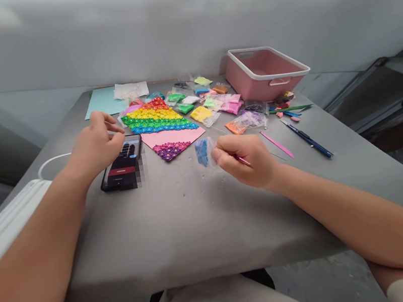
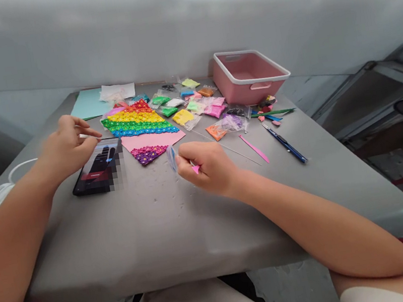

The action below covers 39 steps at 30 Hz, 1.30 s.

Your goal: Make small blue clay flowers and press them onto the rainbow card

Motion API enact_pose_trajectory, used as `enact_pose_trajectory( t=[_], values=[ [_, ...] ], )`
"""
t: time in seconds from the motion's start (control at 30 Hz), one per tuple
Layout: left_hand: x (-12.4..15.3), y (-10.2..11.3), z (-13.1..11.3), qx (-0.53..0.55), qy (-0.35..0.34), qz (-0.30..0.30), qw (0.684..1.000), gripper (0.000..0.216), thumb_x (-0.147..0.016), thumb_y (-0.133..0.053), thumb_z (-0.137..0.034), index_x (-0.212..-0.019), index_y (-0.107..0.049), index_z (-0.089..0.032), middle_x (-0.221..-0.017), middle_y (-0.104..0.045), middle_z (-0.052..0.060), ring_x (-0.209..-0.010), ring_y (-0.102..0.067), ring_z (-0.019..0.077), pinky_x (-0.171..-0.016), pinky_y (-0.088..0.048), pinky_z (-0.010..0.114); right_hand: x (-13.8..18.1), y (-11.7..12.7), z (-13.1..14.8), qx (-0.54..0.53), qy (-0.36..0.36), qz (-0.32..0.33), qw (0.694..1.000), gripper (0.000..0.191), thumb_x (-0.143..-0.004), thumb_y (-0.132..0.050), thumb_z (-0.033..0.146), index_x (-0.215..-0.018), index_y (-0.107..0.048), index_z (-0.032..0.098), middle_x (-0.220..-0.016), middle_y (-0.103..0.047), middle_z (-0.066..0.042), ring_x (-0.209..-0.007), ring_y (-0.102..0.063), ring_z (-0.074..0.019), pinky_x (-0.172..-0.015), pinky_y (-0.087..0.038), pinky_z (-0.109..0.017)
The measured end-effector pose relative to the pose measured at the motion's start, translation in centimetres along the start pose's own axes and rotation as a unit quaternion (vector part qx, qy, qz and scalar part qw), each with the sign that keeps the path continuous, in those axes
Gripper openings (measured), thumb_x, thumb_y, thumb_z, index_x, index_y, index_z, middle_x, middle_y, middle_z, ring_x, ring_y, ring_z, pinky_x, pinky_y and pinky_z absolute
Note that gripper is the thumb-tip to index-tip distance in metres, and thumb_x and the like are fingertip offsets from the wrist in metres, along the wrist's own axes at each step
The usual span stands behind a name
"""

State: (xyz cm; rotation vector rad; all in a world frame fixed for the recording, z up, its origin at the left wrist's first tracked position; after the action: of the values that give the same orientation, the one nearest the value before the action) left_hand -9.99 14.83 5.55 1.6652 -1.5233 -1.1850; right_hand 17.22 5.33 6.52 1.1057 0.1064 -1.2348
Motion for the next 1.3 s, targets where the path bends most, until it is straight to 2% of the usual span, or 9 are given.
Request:
enact_pose_trajectory(
  t=[0.13,0.27,0.53,0.83,0.93,1.0,1.1,1.17,1.3],
  values=[
    [0.1,0.2,0.2,-0.015,-0.008,0.019,1.000,0.046,-0.079,-0.074,-0.034,-0.108,-0.040,-0.023,-0.133,-0.066,0.018,-0.122,-0.062,0.0329,-0.097,-0.048,0.048,0.0,-0.2,-0.2,-0.004,-0.007,0.006,1.000,0.032,-0.084,-0.044,0.015,-0.062,-0.023,0.023,-0.054,-0.029,0.005,-0.050,-0.025,-0.0072,-0.049,-0.024,-0.025],
    [-0.2,-0.5,1.6,-0.034,0.004,0.043,0.998,0.061,-0.072,-0.083,-0.040,-0.112,-0.041,-0.021,-0.136,-0.063,0.021,-0.119,-0.060,0.0332,-0.097,-0.048,0.051,0.0,-0.1,-0.3,0.000,0.003,0.002,1.000,0.030,-0.084,-0.043,0.014,-0.062,-0.025,0.023,-0.054,-0.031,0.005,-0.050,-0.027,-0.0066,-0.048,-0.025,-0.024],
    [-0.2,-0.9,1.5,-0.061,-0.022,0.060,0.996,0.060,-0.076,-0.082,-0.043,-0.117,-0.046,-0.018,-0.133,-0.060,0.018,-0.106,-0.059,0.0272,-0.092,-0.049,0.044,0.0,-0.1,-0.3,0.004,-0.001,0.008,1.000,0.031,-0.084,-0.044,0.014,-0.062,-0.024,0.023,-0.054,-0.028,0.006,-0.050,-0.025,-0.0070,-0.047,-0.024,-0.024],
    [-0.1,-0.4,0.7,-0.043,-0.007,0.065,0.997,0.059,-0.076,-0.081,-0.039,-0.118,-0.045,-0.018,-0.142,-0.057,0.022,-0.121,-0.058,0.0359,-0.099,-0.048,0.054,0.0,-0.1,-0.4,0.002,-0.005,0.014,1.000,0.031,-0.084,-0.044,0.015,-0.062,-0.024,0.023,-0.054,-0.028,0.006,-0.050,-0.025,-0.0076,-0.049,-0.024,-0.025],
    [0.6,-0.1,-1.3,0.016,-0.037,-0.011,0.999,0.041,-0.084,-0.074,-0.043,-0.111,-0.054,-0.018,-0.130,-0.066,0.017,-0.122,-0.060,0.0327,-0.102,-0.049,0.052,0.0,-0.3,-0.6,-0.010,-0.023,0.024,0.999,0.032,-0.088,-0.044,0.018,-0.062,-0.025,0.023,-0.054,-0.031,0.005,-0.050,-0.028,-0.0077,-0.050,-0.026,-0.025],
    [1.8,-0.2,-3.9,0.090,-0.110,-0.060,0.988,0.039,-0.089,-0.066,-0.053,-0.107,-0.062,-0.018,-0.119,-0.070,0.013,-0.116,-0.064,0.0278,-0.104,-0.049,0.045,0.1,-0.6,-0.6,-0.032,-0.035,0.035,0.998,0.034,-0.092,-0.045,0.023,-0.062,-0.028,0.022,-0.055,-0.035,0.005,-0.051,-0.031,-0.0078,-0.051,-0.028,-0.024],
    [5.1,-2.4,-8.9,0.151,-0.288,-0.008,0.946,0.081,-0.073,-0.075,-0.072,-0.128,-0.060,-0.015,-0.132,-0.067,0.017,-0.126,-0.061,0.0328,-0.112,-0.045,0.045,0.4,-1.2,-0.4,-0.074,-0.048,0.058,0.994,0.035,-0.096,-0.046,0.027,-0.063,-0.035,0.022,-0.057,-0.040,0.005,-0.053,-0.036,-0.0077,-0.053,-0.031,-0.023],
    [7.3,-4.0,-11.0,0.162,-0.346,0.040,0.923,0.096,-0.068,-0.081,-0.069,-0.141,-0.050,-0.014,-0.145,-0.059,0.020,-0.137,-0.054,0.0333,-0.117,-0.041,0.045,0.5,-1.6,0.0,-0.094,-0.044,0.069,0.992,0.035,-0.096,-0.048,0.027,-0.063,-0.041,0.021,-0.057,-0.040,0.005,-0.053,-0.036,-0.0073,-0.053,-0.031,-0.023],
    [9.0,-6.0,-12.0,0.154,-0.312,0.074,0.935,0.057,-0.087,-0.071,-0.044,-0.133,-0.055,-0.014,-0.130,-0.070,0.016,-0.121,-0.066,0.0280,-0.106,-0.050,0.040,0.8,-1.8,-0.1,-0.066,-0.064,0.056,0.994,0.033,-0.094,-0.051,0.024,-0.062,-0.046,0.019,-0.056,-0.043,0.005,-0.052,-0.035,-0.0071,-0.052,-0.030,-0.024]
  ],
)
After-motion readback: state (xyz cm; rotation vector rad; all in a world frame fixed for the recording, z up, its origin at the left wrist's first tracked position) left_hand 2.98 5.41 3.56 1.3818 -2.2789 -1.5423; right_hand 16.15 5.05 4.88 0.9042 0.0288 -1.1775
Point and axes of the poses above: each hand's wrist, its own x-axis away from the middle knuckle, its own y-axis out of the back of the hand, z = x × y, the point moved 7 cm from there along -x, towards the middle knuckle
